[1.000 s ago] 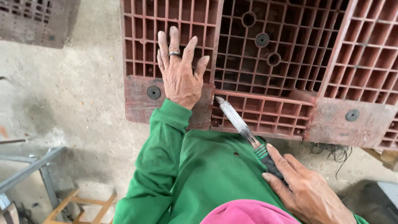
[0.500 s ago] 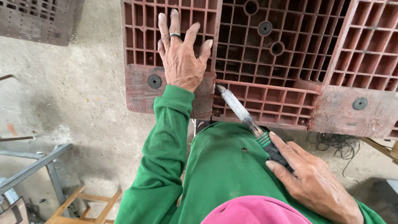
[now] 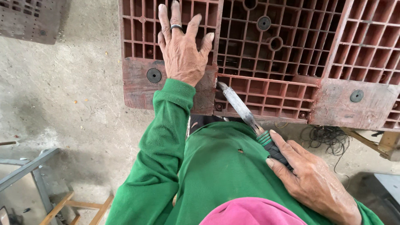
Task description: The person uses a soldering iron to smooth the edges of a reddish-brown plastic grid panel. They hold the panel steady with one hand while applying the hot tip along the seams and corners to melt and flatten rough edges.
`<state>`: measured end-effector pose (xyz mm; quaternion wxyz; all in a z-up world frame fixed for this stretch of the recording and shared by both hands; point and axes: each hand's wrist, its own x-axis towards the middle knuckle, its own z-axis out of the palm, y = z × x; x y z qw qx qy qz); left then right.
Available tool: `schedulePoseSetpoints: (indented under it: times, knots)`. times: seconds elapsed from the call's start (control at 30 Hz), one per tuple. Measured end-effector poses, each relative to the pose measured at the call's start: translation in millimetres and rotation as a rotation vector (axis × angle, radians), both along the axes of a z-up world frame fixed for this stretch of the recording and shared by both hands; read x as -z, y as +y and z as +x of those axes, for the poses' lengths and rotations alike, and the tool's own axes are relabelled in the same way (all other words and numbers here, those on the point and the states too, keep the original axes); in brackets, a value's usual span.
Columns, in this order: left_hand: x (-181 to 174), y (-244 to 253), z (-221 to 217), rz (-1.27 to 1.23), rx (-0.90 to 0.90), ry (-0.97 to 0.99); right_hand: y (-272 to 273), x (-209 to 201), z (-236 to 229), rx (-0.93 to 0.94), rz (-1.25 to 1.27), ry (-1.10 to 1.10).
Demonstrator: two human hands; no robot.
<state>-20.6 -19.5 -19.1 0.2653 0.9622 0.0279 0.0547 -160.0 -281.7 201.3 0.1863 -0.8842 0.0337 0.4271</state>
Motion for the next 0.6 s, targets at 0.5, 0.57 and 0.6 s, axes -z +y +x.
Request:
schedulePoseSetpoints:
  times: [0.5, 0.57, 0.6]
  knots:
    - [-6, -1, -2, -0.021, -0.006, -0.065, -9, -3, 26, -0.077, -0.025, 0.063]
    - [-8, -1, -5, -0.007, 0.038, 0.004, -10, -3, 28, -0.081, -0.034, 0.063]
    - [-9, 0, -8, 0.000, 0.061, 0.041, -10, -4, 29, -0.089, -0.023, 0.048]
